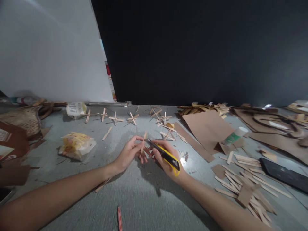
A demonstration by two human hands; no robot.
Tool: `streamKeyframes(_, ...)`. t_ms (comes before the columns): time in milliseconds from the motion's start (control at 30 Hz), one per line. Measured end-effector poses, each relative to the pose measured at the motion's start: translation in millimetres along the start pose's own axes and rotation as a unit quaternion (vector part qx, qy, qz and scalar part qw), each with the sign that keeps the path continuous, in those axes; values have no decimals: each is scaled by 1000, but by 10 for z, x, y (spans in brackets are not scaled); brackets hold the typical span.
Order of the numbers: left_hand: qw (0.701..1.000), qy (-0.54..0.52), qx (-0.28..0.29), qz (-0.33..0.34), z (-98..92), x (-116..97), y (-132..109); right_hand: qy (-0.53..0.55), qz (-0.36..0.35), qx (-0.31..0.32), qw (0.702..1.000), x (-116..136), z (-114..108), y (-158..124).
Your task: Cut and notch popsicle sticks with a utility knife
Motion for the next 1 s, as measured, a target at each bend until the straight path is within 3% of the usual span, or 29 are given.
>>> streamKeyframes(167,1000,10,-2,2,7,6,5,-35,-4,4,999,35,-13,-15)
streamKeyframes(367,999,27,-30,7,-4,0,-13,-152,-61,20,986,248,35,-36)
streamKeyframes(1000,996,69,-52,3,-28,-19,-29,-179,-97,25,979,294,75,-50)
Point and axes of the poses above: each hand's wrist, its own y-axis towards the middle knuckle, its own z-axis out of the palm, x = y × z, the point moved 6 cm from there along y, towards the middle knuckle
